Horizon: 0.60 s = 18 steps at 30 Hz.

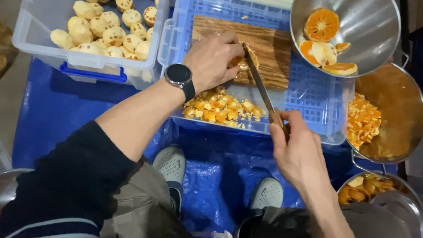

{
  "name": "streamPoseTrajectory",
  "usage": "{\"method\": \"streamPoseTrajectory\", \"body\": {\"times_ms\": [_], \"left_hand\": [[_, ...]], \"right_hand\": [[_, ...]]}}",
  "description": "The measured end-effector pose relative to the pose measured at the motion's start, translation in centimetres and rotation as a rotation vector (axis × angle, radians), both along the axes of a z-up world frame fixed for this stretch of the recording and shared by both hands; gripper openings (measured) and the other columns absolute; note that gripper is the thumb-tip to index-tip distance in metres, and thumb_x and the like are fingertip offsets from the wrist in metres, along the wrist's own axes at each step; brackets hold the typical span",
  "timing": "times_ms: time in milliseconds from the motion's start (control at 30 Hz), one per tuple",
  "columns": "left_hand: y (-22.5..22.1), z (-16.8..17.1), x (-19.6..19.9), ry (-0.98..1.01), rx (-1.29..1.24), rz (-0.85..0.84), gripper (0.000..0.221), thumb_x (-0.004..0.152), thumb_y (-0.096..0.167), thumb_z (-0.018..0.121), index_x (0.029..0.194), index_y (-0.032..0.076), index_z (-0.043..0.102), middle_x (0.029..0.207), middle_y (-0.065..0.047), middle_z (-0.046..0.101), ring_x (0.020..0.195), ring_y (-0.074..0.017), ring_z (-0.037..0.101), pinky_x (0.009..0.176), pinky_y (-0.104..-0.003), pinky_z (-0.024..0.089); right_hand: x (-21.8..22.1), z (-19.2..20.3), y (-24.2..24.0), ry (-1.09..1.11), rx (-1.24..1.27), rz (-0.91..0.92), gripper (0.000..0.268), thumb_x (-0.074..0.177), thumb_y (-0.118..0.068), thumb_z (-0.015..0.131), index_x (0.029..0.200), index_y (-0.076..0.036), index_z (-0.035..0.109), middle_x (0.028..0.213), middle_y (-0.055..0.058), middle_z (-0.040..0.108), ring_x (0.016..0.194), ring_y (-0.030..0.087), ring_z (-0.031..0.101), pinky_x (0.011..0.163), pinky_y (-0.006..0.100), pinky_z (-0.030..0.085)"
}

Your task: Peeling and slicing oranges with a knife on a wooden board and placing the pieces into a metal bowl.

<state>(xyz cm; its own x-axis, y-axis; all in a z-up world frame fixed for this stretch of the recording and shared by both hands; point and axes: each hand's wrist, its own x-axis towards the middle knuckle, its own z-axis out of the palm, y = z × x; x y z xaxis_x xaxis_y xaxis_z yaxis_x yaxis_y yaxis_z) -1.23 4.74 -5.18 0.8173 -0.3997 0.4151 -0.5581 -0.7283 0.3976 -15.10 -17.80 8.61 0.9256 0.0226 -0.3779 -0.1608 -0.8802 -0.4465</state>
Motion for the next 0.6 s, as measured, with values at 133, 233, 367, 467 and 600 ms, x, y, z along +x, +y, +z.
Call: {"method": "streamPoseTrajectory", "body": {"times_ms": [133,233,367,467,600], "left_hand": [[-0.1,-0.2,0.5,-0.002,0.031,0.006,0.024,0.091,0.036,0.071,0.106,0.018,0.067,0.107,-0.004,0.058,0.094,-0.0351,0.066,0.076,-0.042,0.059],[0.0,0.8,0.1,0.008,0.087,0.009,0.023,0.090,0.033,0.072,0.106,0.017,0.068,0.109,-0.005,0.059,0.093,-0.0355,0.069,0.075,-0.042,0.062],[0.4,2.3,0.2,0.036,0.156,0.045,0.028,0.091,0.031,0.074,0.112,0.013,0.069,0.111,-0.010,0.064,0.087,-0.0309,0.069,0.068,-0.040,0.062],[1.0,2.3,0.5,0.041,0.134,0.045,0.027,0.092,0.027,0.077,0.111,0.008,0.073,0.111,-0.013,0.069,0.087,-0.0301,0.068,0.065,-0.042,0.061],[1.4,2.3,0.8,0.067,0.057,0.031,0.030,0.090,0.023,0.081,0.113,0.004,0.075,0.119,-0.015,0.066,0.093,-0.0357,0.068,0.068,-0.046,0.061]], "right_hand": [[-0.2,0.0,-0.5,-0.037,0.014,-0.011,0.041,0.102,-0.030,0.053,0.137,-0.009,0.061,0.102,0.025,0.076,0.110,0.054,0.066,0.091,0.064,0.052],[-0.8,0.3,-1.1,-0.002,0.021,-0.035,0.042,0.098,-0.033,0.055,0.136,-0.014,0.063,0.107,0.024,0.076,0.111,0.050,0.067,0.091,0.065,0.052],[-1.4,-0.7,-2.7,0.015,-0.038,-0.051,0.037,0.099,-0.033,0.057,0.133,-0.020,0.064,0.096,0.017,0.076,0.093,0.039,0.066,0.081,0.051,0.050],[-2.4,-0.7,-3.7,0.052,-0.042,-0.013,0.035,0.100,-0.034,0.055,0.131,-0.018,0.064,0.095,0.008,0.076,0.078,0.025,0.067,0.073,0.040,0.049],[-3.6,-1.1,-5.5,0.022,0.020,0.104,0.037,0.094,-0.032,0.064,0.130,-0.022,0.067,0.092,0.002,0.077,0.058,0.017,0.061,0.054,0.032,0.049]]}}
